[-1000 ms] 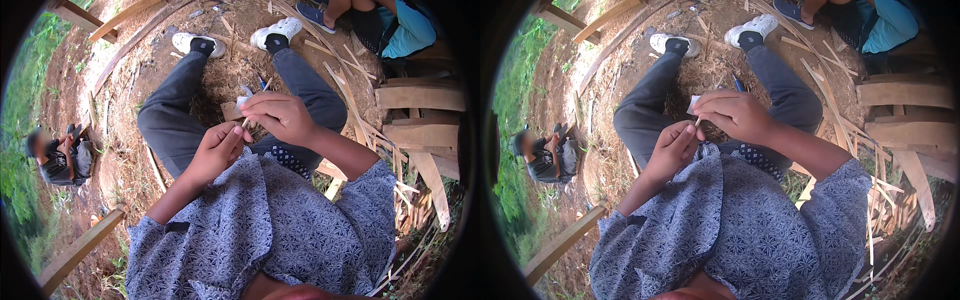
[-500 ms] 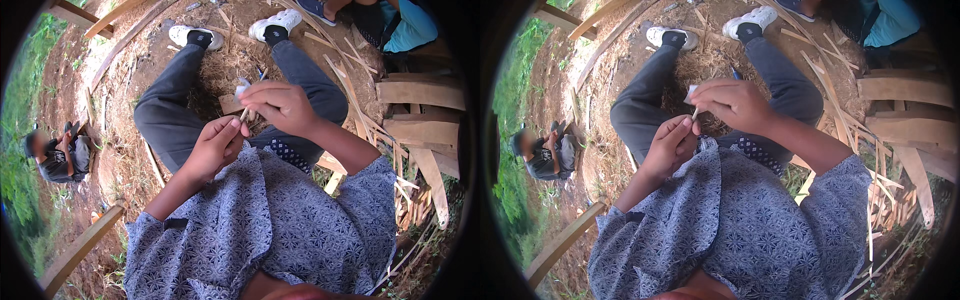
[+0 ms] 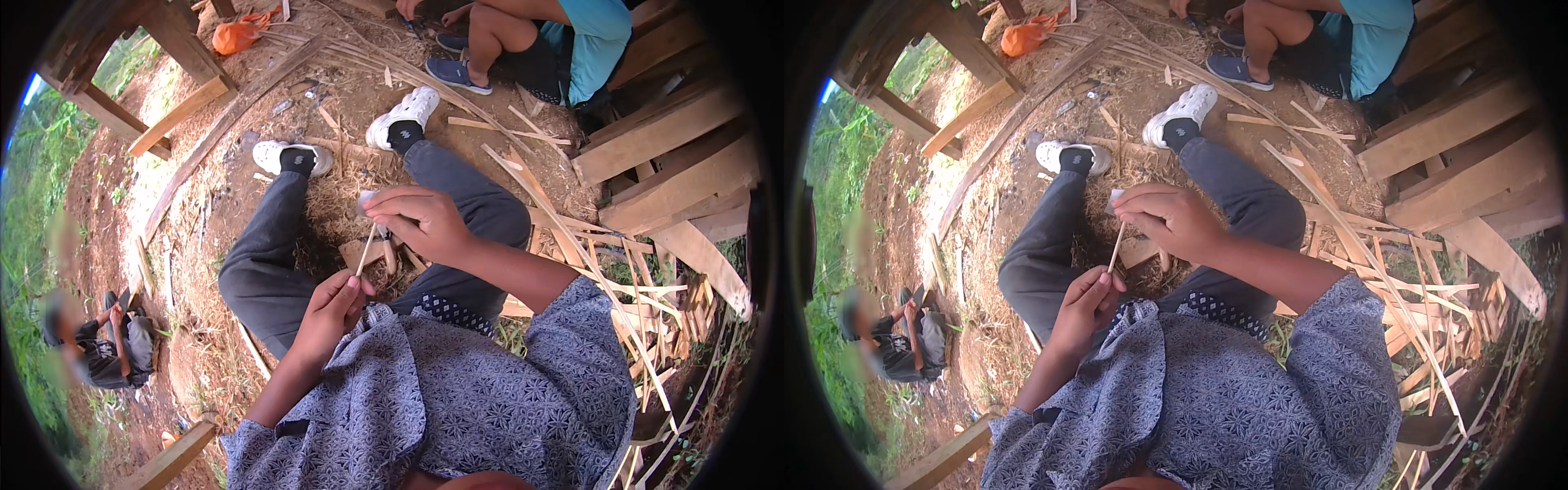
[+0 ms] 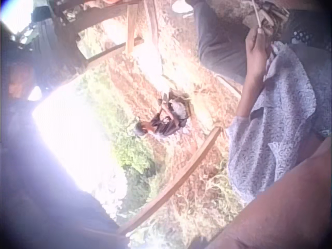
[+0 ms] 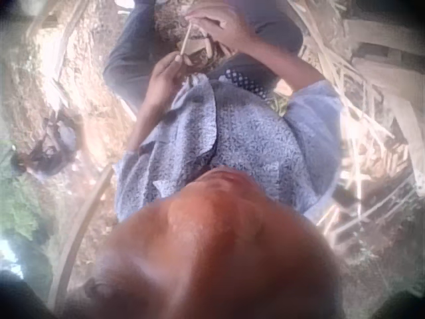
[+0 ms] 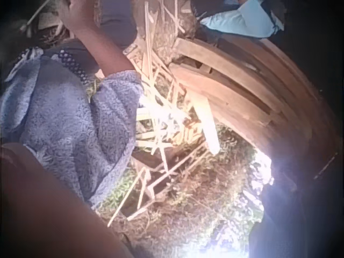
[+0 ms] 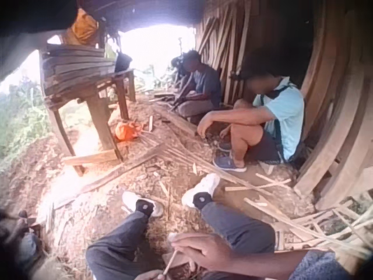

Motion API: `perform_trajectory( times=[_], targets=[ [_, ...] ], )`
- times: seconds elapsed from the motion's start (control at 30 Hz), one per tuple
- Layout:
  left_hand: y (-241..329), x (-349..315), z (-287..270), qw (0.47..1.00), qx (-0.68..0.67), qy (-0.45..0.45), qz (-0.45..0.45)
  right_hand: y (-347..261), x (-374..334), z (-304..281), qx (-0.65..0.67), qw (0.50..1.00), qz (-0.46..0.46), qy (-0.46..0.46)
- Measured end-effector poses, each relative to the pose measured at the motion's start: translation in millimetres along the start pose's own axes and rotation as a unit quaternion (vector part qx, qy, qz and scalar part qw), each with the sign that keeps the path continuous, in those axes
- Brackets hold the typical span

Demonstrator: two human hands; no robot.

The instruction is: The person sits on the ground and uses a knife to shave and shape a thin wooden stick. They hold the stick with one hand and carefully scrape the surface with the knife in the other, rotating the stick to work on different sides. The person occasionally pauses to inspect the stick's shape.

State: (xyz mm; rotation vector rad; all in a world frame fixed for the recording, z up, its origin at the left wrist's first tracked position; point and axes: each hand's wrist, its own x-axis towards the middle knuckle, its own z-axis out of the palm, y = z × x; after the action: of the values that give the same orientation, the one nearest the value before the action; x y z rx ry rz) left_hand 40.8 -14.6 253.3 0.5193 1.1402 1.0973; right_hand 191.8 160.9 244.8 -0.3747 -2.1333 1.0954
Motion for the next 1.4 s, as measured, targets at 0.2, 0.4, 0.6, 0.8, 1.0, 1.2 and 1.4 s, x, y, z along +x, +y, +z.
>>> perform_trajectory(
  times=[0.2,0.4,0.6,0.8,1.0,1.2,1.4],
  targets=[
    [-1,1,12,1.0,0.017,0.023,-0.001,-2,-15,3,0.047,0.994,-0.026,-0.092],
    [-16,-4,4,1.0,0.004,0.016,0.017,-9,-25,20,0.064,0.991,-0.012,-0.121],
    [-21,-10,-4,1.0,0.001,-0.005,0.007,-5,-17,14,0.03,0.997,0.01,-0.076],
    [-22,-12,3,0.998,0.037,-0.01,0.059,11,-10,2,-0.03,1.0,0.002,-0.006],
    [-19,-17,2,0.998,0.014,0.008,0.059,-29,-10,23,0.029,0.982,-0.029,-0.184],
    [-34,-9,-2,0.978,0.097,0.014,0.185,-38,-19,33,-0.035,0.993,-0.015,-0.111],
    [-34,-18,-8,0.971,0.114,0.028,0.208,-21,-4,32,-0.042,0.995,0.025,-0.086]
  ],
)
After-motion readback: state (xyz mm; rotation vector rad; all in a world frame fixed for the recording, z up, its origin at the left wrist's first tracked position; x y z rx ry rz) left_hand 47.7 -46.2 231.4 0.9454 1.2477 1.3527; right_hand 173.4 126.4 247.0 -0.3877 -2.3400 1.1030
